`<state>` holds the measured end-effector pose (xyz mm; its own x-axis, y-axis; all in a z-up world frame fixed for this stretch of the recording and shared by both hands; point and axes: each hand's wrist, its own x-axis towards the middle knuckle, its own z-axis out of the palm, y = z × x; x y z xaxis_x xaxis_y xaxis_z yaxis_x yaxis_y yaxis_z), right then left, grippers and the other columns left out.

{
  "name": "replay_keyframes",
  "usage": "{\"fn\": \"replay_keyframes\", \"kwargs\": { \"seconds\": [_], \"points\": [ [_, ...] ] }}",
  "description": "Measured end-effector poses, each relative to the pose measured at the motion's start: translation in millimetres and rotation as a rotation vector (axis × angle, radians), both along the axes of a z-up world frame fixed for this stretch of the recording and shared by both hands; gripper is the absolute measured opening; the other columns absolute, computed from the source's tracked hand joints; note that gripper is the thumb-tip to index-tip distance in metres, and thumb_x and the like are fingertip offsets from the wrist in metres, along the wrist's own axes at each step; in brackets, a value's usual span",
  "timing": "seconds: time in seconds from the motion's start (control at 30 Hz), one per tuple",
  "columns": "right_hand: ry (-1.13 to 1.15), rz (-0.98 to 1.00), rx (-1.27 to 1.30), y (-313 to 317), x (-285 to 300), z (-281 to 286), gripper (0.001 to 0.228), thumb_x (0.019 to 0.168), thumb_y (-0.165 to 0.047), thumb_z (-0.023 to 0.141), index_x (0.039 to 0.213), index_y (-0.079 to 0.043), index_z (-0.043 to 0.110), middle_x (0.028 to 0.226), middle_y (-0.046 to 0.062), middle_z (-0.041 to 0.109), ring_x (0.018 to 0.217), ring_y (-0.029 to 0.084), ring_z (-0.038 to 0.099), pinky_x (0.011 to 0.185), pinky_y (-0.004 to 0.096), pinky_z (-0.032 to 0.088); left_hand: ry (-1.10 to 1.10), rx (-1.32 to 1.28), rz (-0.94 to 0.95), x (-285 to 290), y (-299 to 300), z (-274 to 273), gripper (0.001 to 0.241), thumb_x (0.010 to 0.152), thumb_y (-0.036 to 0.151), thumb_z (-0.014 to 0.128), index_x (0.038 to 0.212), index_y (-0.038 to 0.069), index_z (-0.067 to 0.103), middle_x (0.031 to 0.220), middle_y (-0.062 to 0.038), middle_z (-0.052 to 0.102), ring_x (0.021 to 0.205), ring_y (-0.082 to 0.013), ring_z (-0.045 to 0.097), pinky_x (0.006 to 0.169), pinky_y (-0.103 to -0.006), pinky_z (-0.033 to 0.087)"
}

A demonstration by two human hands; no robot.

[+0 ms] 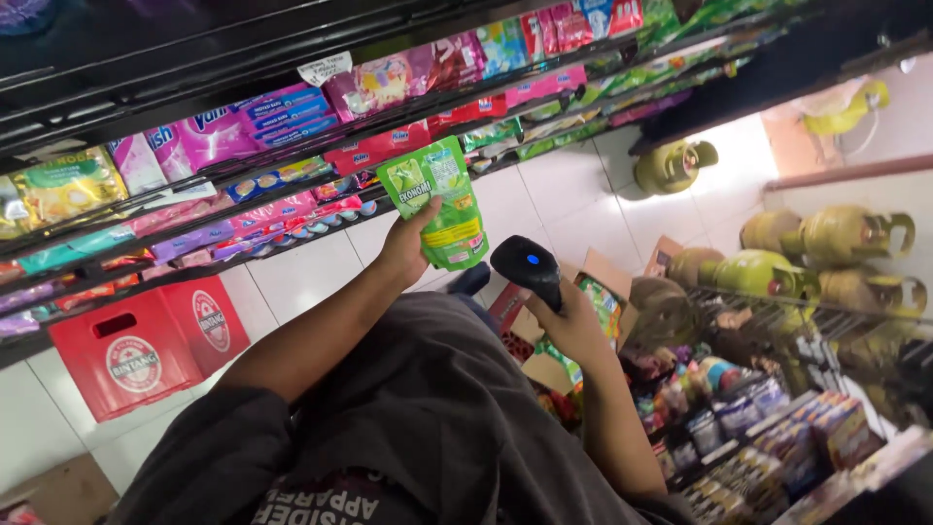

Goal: Scanning product pouches and stocking them on a grocery store shelf.

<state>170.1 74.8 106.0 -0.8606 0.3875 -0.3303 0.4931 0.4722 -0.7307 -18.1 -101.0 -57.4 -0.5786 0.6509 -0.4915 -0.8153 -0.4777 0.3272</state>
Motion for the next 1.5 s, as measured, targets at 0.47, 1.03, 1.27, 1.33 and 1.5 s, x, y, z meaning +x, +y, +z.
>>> {"fn": "replay_keyframes", "kwargs": {
  "seconds": [0.47, 1.03, 1.27, 1.33, 1.5],
  "points": [
    [-0.103, -0.32, -0.225, -65, 32, 8, 0.027, 0.093, -0.026, 0.072, 0.108, -0.005, 0.065, 0.062, -0.001, 0.052, 0.052, 0.009, 0.048, 0.047, 0.029, 0.037, 0.112, 0.185, -0.071, 21, -30, -1, 0.044, 0.099, 0.02, 0.069, 0.137, 0.003, 0.057, 0.13, -0.013, 0.067, 0.121, -0.0287, 0.066, 0.106, -0.0478, 0.051],
    [0.487, -0.318, -0.035, 53, -82, 67, 0.049, 0.098, -0.01, 0.068, 0.144, -0.001, 0.053, 0.092, 0.008, 0.067, 0.072, 0.014, 0.061, 0.058, 0.028, 0.051, -0.133, 0.508, -0.203, 18, 1, 32, 0.071, 0.102, 0.057, 0.038, 0.152, 0.007, 0.045, 0.155, -0.015, 0.05, 0.143, -0.0343, 0.047, 0.12, -0.0541, 0.034],
    [0.811, -0.02, 0.556, 132, -187, 86, 0.038, 0.103, -0.012, 0.066, 0.138, 0.002, 0.059, 0.11, 0.025, 0.074, 0.096, 0.036, 0.077, 0.089, 0.042, 0.059, -0.049, 0.695, -0.283, 23, 58, 37, 0.062, 0.107, 0.048, 0.043, 0.154, 0.009, 0.044, 0.154, -0.026, 0.052, 0.137, -0.035, 0.052, 0.115, -0.0575, 0.039],
    [0.86, -0.007, 0.569, 153, -221, 65, 0.037, 0.103, -0.011, 0.067, 0.137, 0.001, 0.059, 0.112, 0.025, 0.074, 0.098, 0.039, 0.075, 0.088, 0.043, 0.059, -0.057, 0.778, -0.264, 20, 78, 37, 0.063, 0.111, 0.049, 0.043, 0.158, 0.008, 0.044, 0.149, -0.026, 0.056, 0.133, -0.0355, 0.053, 0.111, -0.0587, 0.042],
    [0.622, 0.082, 0.395, 183, -263, 39, 0.043, 0.097, -0.018, 0.074, 0.131, 0.001, 0.056, 0.098, 0.024, 0.074, 0.087, 0.043, 0.072, 0.074, 0.047, 0.056, 0.005, 0.733, -0.214, 17, 138, 55, 0.07, 0.109, 0.054, 0.044, 0.161, 0.007, 0.043, 0.128, -0.018, 0.065, 0.131, -0.0319, 0.057, 0.107, -0.0591, 0.047]
  ]
}}
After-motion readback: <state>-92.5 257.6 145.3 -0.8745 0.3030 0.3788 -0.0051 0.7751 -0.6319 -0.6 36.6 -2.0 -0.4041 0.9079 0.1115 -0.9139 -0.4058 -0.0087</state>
